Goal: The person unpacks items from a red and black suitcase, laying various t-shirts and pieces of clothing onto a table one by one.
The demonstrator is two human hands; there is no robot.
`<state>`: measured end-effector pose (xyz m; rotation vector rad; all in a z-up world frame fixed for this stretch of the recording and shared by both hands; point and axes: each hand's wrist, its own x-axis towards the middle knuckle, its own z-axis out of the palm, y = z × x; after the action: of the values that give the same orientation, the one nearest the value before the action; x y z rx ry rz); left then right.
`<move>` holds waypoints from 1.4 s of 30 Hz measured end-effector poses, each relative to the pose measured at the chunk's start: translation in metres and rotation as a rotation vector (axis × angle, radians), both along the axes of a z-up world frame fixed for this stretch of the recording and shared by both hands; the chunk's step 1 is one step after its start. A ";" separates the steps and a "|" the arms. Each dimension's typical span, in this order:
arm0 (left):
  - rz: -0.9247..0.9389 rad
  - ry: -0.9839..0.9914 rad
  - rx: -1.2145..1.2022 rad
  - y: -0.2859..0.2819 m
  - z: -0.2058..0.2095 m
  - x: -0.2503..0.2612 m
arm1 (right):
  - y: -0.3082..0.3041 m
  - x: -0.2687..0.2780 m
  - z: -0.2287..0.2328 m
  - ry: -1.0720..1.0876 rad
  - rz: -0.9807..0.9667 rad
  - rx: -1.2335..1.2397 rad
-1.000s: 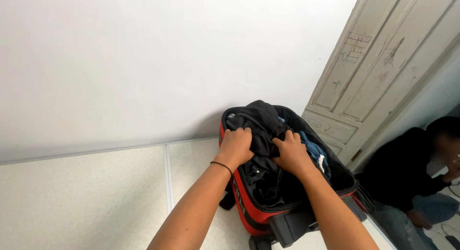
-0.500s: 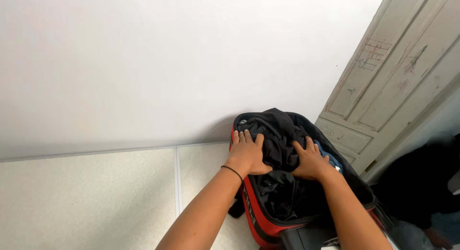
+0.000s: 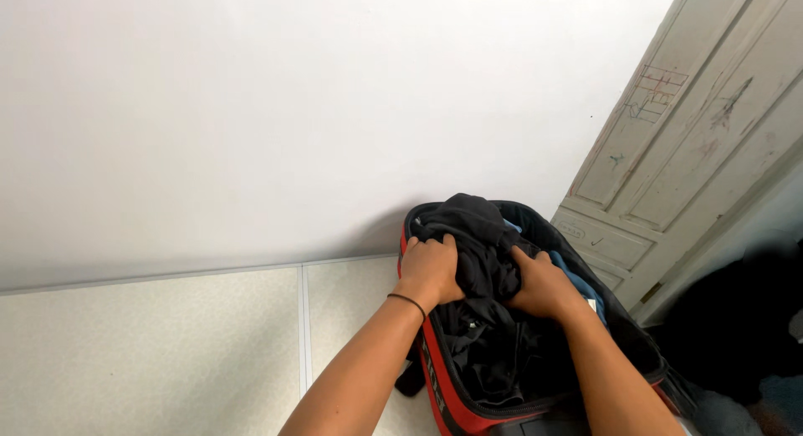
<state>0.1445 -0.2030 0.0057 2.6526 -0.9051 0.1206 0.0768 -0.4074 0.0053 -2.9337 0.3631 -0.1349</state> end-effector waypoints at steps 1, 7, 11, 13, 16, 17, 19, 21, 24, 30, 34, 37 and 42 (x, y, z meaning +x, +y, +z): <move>-0.007 -0.015 -0.007 0.001 -0.002 0.000 | 0.001 0.000 0.000 -0.013 0.003 -0.001; -0.071 -0.096 -0.041 0.002 -0.006 -0.001 | 0.002 -0.001 0.000 -0.085 0.011 -0.035; -0.109 -0.240 -0.138 0.002 -0.012 0.001 | 0.003 -0.005 0.000 -0.219 0.050 -0.074; -0.118 -0.291 -0.192 0.003 -0.016 0.002 | 0.006 -0.007 0.003 -0.233 0.036 -0.081; -0.135 -0.339 -0.257 0.004 -0.014 0.002 | 0.011 -0.012 0.013 -0.221 0.007 -0.089; -0.139 -0.365 -0.284 0.004 -0.011 0.002 | 0.012 -0.013 0.017 -0.238 0.008 -0.094; -0.151 -0.395 -0.328 0.007 -0.007 0.003 | 0.014 -0.014 0.024 -0.278 0.016 -0.110; -0.169 -0.398 -0.361 0.010 -0.003 0.004 | 0.012 -0.015 0.030 -0.320 0.028 -0.135; -0.186 -0.441 -0.419 0.013 0.004 0.003 | 0.011 -0.016 0.034 -0.380 0.053 -0.157; -0.127 -0.402 -0.339 0.023 0.012 -0.004 | 0.021 -0.027 0.044 -0.297 0.063 -0.225; -0.059 -0.336 -0.158 0.028 0.015 -0.010 | 0.027 -0.030 0.039 -0.176 0.057 -0.411; -0.052 -0.350 -0.127 0.030 0.015 -0.012 | 0.022 -0.025 0.029 -0.245 0.115 -0.403; -0.047 -0.454 -0.103 0.036 0.014 -0.017 | 0.023 -0.021 0.018 -0.435 0.205 -0.398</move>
<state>0.1274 -0.1665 0.0198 2.5462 -1.0591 0.7612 0.0555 -0.3839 0.0237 -3.1708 -0.0386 -0.8883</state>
